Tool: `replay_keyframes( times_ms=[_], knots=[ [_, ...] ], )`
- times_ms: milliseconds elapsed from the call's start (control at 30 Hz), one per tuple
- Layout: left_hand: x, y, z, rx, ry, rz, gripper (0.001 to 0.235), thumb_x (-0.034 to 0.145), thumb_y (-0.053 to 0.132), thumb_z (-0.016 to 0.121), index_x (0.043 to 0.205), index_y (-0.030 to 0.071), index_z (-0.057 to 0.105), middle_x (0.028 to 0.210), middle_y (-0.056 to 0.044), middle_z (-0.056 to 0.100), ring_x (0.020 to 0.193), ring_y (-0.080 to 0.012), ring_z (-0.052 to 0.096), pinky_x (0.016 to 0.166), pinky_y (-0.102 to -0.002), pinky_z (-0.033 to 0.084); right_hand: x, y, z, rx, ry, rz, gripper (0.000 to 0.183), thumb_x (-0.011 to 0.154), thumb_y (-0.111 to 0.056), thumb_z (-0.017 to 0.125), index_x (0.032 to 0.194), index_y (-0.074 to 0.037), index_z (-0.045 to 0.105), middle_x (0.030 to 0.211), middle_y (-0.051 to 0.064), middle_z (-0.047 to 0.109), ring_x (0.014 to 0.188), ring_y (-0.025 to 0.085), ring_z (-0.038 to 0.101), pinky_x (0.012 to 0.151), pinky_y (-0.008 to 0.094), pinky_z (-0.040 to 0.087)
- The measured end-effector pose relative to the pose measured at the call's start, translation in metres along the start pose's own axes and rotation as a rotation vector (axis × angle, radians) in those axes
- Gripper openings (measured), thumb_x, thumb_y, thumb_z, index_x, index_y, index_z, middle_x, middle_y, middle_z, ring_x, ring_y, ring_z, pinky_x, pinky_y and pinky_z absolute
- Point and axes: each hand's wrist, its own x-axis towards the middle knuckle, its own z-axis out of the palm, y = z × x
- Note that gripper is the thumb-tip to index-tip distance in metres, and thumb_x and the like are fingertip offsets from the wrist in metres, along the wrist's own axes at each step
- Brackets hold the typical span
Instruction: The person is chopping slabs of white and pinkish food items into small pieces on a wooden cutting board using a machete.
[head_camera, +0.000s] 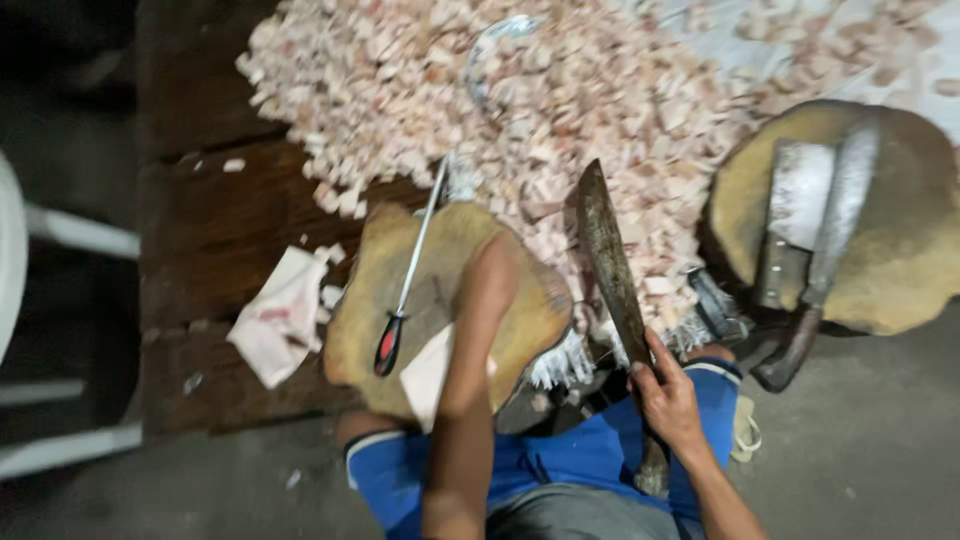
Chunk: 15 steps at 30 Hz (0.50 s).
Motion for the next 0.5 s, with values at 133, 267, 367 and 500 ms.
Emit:
replay_keyframes(
  times_ms=[133,267,367,500],
  knots=[
    [-0.141,-0.049,-0.058,0.393,0.047,-0.444,0.07,0.086,0.046,0.075,0.131,-0.004,0.055,0.121,-0.026,0.062,0.115,-0.0447,0.058,0.098,-0.052,0.046,-0.011,-0.001,0.029,0.054,-0.136,0.153,0.061,0.095,-0.008,0.057,0.156,-0.012,0.045,0.07,0.003,0.062,0.052,0.009,0.049,0.046,0.027,0.042],
    [-0.196,-0.085,-0.053,0.379,0.234,-0.589,0.085,0.075,0.052,0.083,0.131,-0.004,0.054,0.122,-0.028,0.061,0.114,-0.0476,0.055,0.098,-0.053,0.043,-0.021,0.006,0.05,-0.037,-0.244,0.225,0.064,0.094,-0.007,0.056,0.156,-0.014,0.043,0.067,0.005,0.062,0.048,0.011,0.05,0.044,0.029,0.044],
    [-0.205,-0.116,-0.042,0.238,0.213,-0.578,0.079,0.075,0.048,0.086,0.128,-0.003,0.056,0.121,-0.027,0.063,0.117,-0.0447,0.057,0.102,-0.051,0.044,-0.032,0.012,0.062,0.0,-0.258,0.219,0.064,0.095,-0.007,0.057,0.157,-0.013,0.041,0.068,0.005,0.061,0.049,0.012,0.05,0.045,0.029,0.043],
    [-0.195,-0.129,-0.024,0.058,0.182,-0.505,0.053,0.083,0.038,0.085,0.118,0.005,0.063,0.119,-0.021,0.069,0.118,-0.0386,0.062,0.103,-0.046,0.048,-0.03,0.014,0.062,0.135,-0.323,0.241,0.069,0.094,-0.007,0.054,0.159,-0.015,0.033,0.065,0.005,0.058,0.046,0.014,0.049,0.042,0.03,0.044]
  ],
)
